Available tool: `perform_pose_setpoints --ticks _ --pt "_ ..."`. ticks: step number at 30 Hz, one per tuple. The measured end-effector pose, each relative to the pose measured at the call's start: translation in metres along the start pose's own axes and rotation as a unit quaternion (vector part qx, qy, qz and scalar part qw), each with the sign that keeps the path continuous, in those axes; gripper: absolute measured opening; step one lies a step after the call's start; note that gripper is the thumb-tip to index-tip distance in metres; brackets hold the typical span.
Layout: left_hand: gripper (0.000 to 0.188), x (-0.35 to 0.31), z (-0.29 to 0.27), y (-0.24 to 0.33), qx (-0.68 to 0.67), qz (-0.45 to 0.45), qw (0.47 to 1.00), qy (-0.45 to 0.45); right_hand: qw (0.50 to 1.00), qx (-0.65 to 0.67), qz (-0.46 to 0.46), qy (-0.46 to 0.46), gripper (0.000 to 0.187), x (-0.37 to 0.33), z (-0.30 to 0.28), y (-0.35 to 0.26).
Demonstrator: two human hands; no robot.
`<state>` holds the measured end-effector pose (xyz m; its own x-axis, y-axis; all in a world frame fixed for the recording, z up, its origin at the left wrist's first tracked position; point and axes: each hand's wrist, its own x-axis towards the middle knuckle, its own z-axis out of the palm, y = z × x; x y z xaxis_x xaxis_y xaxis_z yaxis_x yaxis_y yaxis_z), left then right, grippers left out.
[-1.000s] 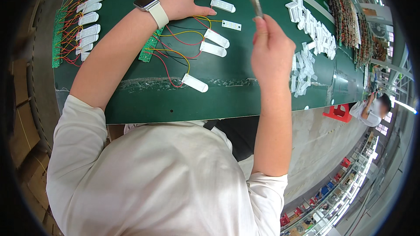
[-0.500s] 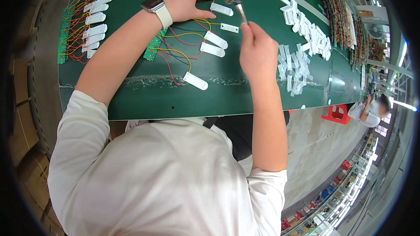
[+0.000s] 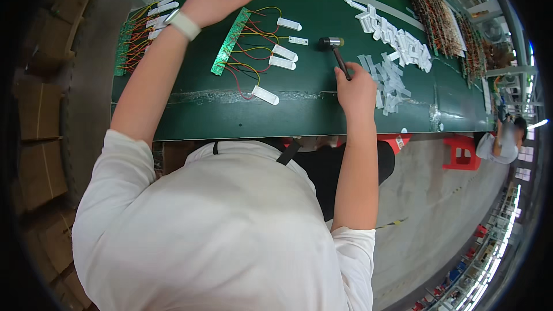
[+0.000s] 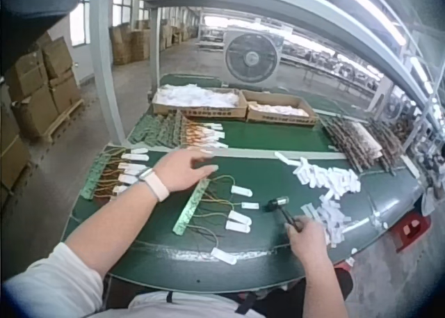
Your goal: Assembling plastic diffuser components onto LED circuit boards on a production line and using a mallet to tap them into place.
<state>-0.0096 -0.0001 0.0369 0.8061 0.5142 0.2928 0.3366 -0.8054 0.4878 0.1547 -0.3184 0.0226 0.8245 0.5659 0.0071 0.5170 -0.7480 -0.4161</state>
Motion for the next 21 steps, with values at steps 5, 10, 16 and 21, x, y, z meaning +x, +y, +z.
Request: perform_pose_setpoints --ticks 5,10,16,21 --pt "0.048 -0.067 -0.025 -0.036 -0.025 -0.139 0.989 -0.030 0.984 0.079 -0.136 0.082 0.050 0.014 0.016 0.001" --pt "0.055 -0.086 0.007 -0.021 -0.030 -0.250 0.960 -0.124 0.949 0.181 -0.249 0.068 0.041 0.016 0.004 0.020" --pt "0.036 -0.079 0.027 0.005 -0.010 -0.261 0.955 -0.144 0.935 0.236 -0.264 -0.021 0.032 0.046 -0.042 0.048" --pt "0.023 -0.060 -0.003 0.027 -0.312 -0.420 0.839 -0.151 0.948 0.197 -0.250 -0.026 0.025 0.039 -0.075 0.106"
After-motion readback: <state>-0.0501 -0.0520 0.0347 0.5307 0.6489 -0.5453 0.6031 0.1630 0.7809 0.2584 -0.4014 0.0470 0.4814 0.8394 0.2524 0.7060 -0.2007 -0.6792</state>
